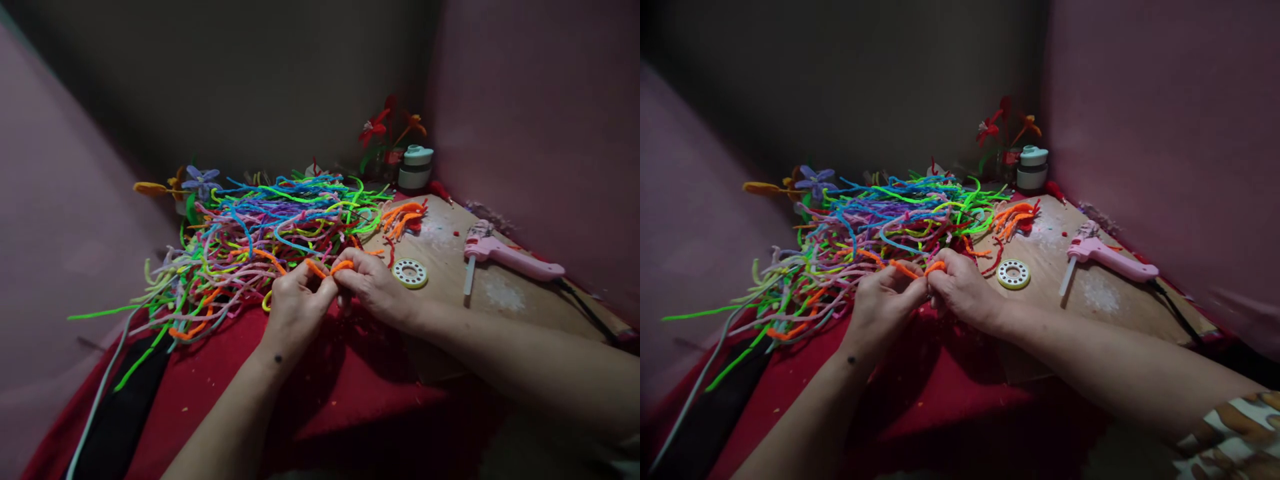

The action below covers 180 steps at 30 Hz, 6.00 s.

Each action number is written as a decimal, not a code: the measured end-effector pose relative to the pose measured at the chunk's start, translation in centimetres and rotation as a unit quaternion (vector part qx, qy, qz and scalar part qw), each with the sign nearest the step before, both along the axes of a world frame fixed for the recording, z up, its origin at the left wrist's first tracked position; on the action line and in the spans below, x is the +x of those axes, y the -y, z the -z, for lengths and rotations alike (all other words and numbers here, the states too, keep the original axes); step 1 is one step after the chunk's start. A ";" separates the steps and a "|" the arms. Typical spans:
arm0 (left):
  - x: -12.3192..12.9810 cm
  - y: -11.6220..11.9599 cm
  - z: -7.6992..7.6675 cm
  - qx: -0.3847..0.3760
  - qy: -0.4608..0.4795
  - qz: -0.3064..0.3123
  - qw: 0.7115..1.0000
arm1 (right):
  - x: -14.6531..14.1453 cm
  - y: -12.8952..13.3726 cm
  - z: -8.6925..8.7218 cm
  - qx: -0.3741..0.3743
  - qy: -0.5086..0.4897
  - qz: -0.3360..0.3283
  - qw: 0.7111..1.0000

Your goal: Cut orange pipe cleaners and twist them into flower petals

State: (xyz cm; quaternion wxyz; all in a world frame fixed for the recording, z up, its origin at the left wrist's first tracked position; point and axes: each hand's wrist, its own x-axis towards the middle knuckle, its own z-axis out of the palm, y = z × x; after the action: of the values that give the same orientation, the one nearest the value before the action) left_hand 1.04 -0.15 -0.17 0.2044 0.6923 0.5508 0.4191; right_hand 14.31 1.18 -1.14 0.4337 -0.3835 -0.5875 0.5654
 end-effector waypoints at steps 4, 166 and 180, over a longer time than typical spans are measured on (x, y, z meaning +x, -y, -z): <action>0.2 0.0 -0.6 -0.110 0.141 0.016 0.984 | -0.2 0.0 0.3 -0.051 -0.077 -0.011 0.996; 0.6 -0.6 0.1 -0.180 0.316 0.038 0.931 | 0.6 -2.1 -0.3 -0.112 -0.135 0.044 0.983; 0.9 -0.1 1.7 0.032 -0.025 0.040 0.998 | 0.7 -2.4 0.4 -0.009 -0.066 0.104 0.992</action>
State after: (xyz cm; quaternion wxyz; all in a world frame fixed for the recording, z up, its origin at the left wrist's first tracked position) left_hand 1.96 -0.07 -1.83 0.1848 0.7300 0.5141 0.4107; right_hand 15.04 3.55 -1.52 0.5248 -0.4084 -0.5096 0.5460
